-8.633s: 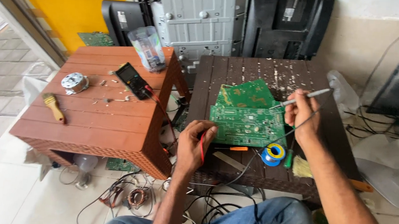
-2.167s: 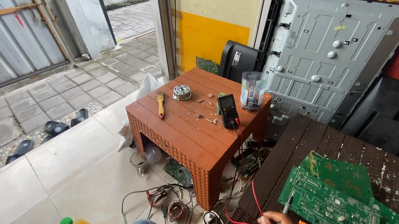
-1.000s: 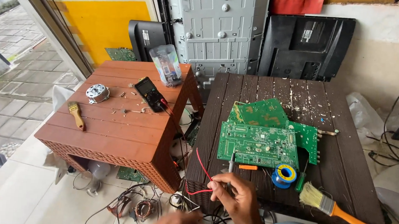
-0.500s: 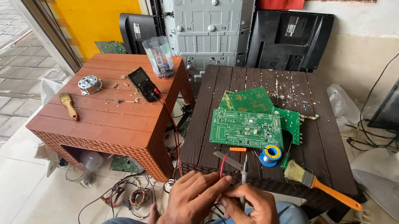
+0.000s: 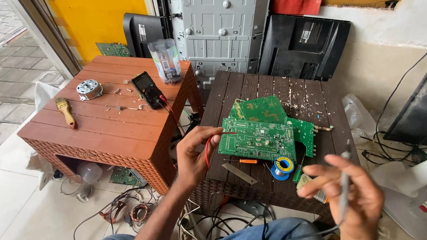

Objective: The person sits on the floor and uses a soldering iron and solder wire to work on a green circuit board. They also use a multimeter to test connections on the board.

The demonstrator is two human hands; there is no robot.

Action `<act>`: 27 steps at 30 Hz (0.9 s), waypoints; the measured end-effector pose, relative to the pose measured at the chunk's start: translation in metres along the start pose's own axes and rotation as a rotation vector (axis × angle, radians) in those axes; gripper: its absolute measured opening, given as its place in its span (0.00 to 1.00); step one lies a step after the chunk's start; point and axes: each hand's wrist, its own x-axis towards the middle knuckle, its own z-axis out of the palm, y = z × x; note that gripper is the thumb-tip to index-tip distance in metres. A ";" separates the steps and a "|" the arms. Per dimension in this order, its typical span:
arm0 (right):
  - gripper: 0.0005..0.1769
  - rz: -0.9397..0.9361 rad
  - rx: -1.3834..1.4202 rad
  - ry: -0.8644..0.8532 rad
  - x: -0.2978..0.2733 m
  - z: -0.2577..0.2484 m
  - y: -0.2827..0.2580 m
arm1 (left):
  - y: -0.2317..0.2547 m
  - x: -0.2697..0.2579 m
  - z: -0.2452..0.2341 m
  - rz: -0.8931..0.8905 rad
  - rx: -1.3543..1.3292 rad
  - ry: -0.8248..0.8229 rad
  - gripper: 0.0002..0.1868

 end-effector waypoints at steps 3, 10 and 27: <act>0.31 -0.060 0.072 0.022 0.035 -0.033 0.016 | -0.020 0.013 0.016 -0.129 -0.018 -0.029 0.10; 0.26 0.151 -0.184 0.294 0.101 -0.051 0.082 | -0.063 0.006 0.044 -0.239 -0.074 -0.060 0.15; 0.26 0.269 -0.564 0.522 0.115 -0.071 0.187 | -0.059 0.012 0.042 -0.340 -0.080 -0.012 0.09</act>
